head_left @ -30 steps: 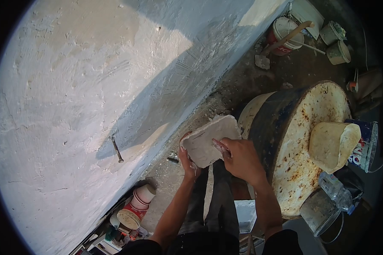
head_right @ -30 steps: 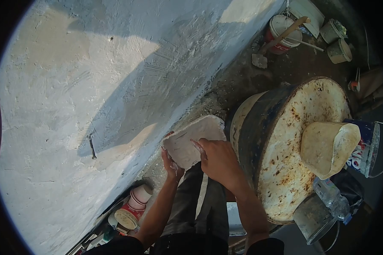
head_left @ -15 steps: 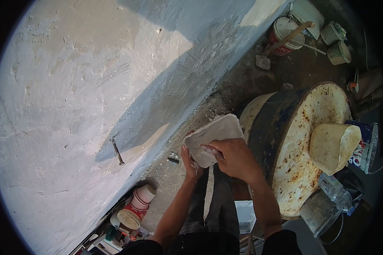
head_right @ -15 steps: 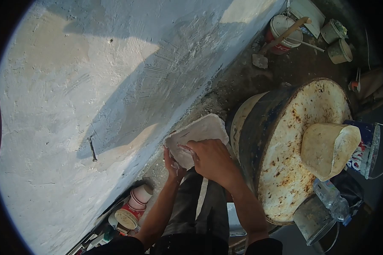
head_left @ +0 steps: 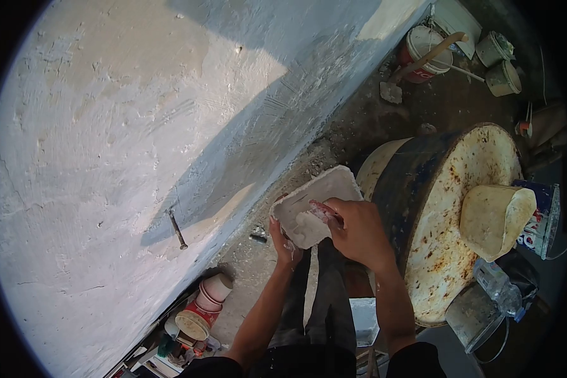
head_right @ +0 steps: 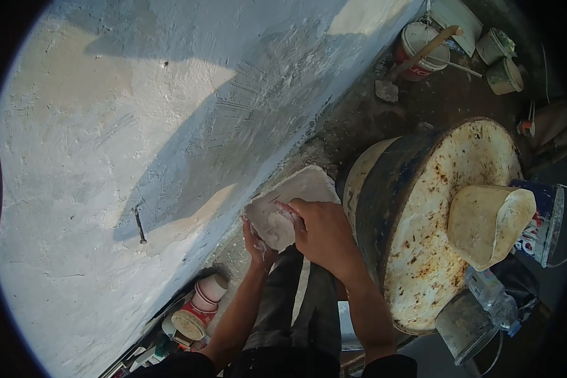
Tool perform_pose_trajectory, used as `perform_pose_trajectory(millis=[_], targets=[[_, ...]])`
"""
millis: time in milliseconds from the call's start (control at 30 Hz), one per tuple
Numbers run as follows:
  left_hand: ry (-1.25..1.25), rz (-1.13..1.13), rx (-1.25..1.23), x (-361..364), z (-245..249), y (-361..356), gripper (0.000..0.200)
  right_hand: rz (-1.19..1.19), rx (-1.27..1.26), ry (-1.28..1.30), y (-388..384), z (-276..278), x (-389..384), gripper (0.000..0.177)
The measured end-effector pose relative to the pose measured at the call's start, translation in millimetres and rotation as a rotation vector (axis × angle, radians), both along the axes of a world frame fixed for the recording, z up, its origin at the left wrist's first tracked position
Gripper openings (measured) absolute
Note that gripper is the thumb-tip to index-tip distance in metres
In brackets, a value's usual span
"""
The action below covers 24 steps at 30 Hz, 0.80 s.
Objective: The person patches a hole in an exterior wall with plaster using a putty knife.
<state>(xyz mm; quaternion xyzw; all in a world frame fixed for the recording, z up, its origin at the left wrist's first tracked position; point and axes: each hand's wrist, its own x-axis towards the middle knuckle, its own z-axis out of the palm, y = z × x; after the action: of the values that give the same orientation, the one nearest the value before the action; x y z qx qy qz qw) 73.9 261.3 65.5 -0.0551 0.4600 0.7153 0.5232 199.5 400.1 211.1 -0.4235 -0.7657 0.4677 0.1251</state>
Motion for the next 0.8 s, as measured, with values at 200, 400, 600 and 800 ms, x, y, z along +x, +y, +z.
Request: perform_pose_trajectory(millis=[200,400,600,800], targets=[[0.03,-0.04,-0.011,1,1,2,0.063,0.232,0.116,-0.125,13,-2,2,0.016],[0.041,-0.028,-0.001,4,0,4,0.062,0.263,0.042,-0.135,11,0,-5,0.024],[0.046,0.004,-0.023,6,-2,6,0.062,0.174,-0.012,0.021,12,-20,-6,0.013],[0.019,0.053,-0.052,7,-8,6,0.062,0.128,-0.132,-0.011,15,-30,-5,0.013]])
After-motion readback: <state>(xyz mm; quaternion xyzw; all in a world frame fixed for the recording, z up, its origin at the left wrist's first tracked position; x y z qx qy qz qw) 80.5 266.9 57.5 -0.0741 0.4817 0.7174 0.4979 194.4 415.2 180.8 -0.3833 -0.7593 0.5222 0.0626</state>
